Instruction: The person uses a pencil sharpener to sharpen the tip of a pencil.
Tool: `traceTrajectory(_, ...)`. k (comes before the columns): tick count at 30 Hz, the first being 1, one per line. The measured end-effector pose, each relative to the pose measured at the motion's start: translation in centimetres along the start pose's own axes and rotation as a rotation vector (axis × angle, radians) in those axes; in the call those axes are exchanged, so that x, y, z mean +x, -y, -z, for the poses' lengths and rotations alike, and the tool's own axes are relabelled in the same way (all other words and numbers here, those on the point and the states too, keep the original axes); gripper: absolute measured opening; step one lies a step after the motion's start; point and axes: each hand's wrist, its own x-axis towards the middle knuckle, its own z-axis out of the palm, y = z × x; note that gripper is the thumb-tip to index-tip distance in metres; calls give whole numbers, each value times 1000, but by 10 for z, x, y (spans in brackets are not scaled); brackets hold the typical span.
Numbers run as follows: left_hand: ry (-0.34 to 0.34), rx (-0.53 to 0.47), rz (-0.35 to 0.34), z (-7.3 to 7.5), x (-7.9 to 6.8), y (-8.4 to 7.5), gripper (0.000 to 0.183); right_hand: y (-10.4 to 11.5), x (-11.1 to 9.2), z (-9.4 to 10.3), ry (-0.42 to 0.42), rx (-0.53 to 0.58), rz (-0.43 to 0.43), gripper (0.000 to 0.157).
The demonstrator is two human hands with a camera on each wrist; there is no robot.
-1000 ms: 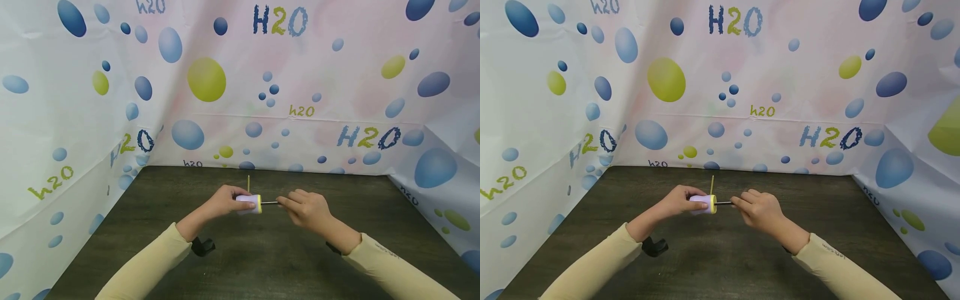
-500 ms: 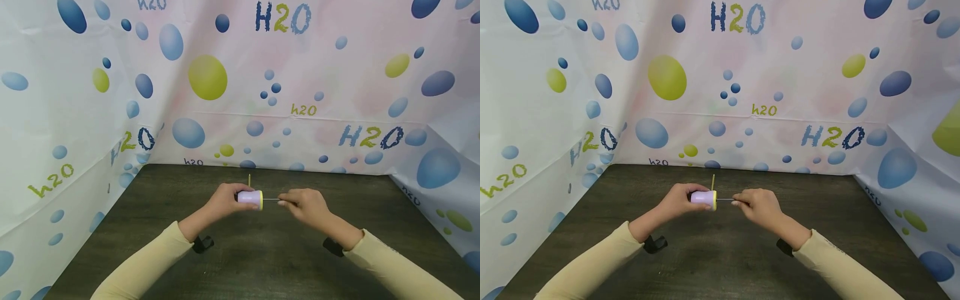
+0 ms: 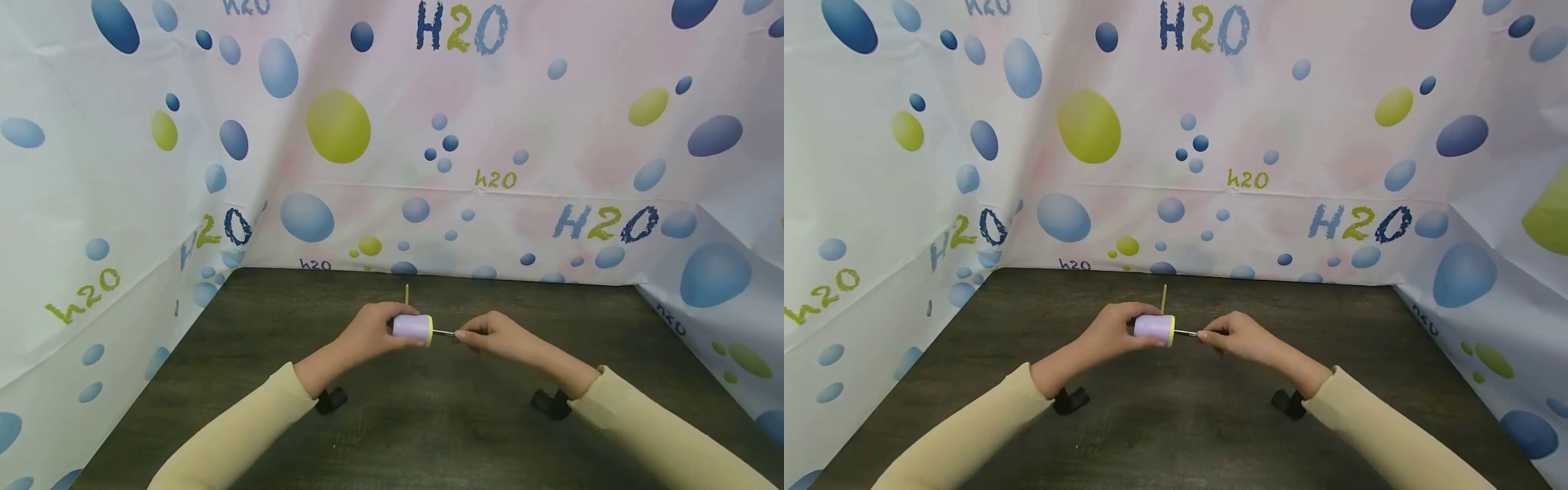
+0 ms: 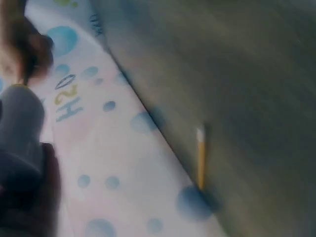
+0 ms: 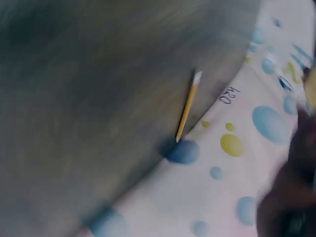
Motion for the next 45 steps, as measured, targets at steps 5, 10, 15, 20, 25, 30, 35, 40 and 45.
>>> traceTrajectory(5, 85, -361, 393, 6, 9, 3, 44, -3, 2, -13, -549, -773, 474, 55)
traceTrajectory(10, 165, -563, 531, 10, 11, 2, 47, -6, 8, -15, -832, -1016, 752, 39)
traceTrajectory(15, 138, -460, 471, 9, 8, -4, 43, -5, 8, -17, -848, -1026, 753, 45)
traceTrajectory(20, -16, -174, 122, 3, 3, -9, 41, 3, -1, -10, -413, -529, 370, 51)
traceTrajectory(25, -88, 204, -277, -1, -2, -9, 46, 4, -2, 9, 151, 285, -178, 36)
traceTrajectory(30, -12, -1, -47, -3, 0, -6, 43, 2, -4, 7, 70, 45, -66, 43)
traceTrajectory(35, 19, -296, 330, 1, 8, -1, 41, 1, -4, -2, -459, -677, 324, 68)
traceTrajectory(40, 113, -540, 512, 8, 12, 2, 45, -6, 3, -2, -744, -858, 616, 53)
traceTrajectory(45, 205, -670, 564, 11, 14, -1, 46, -9, 8, -2, -837, -974, 771, 42)
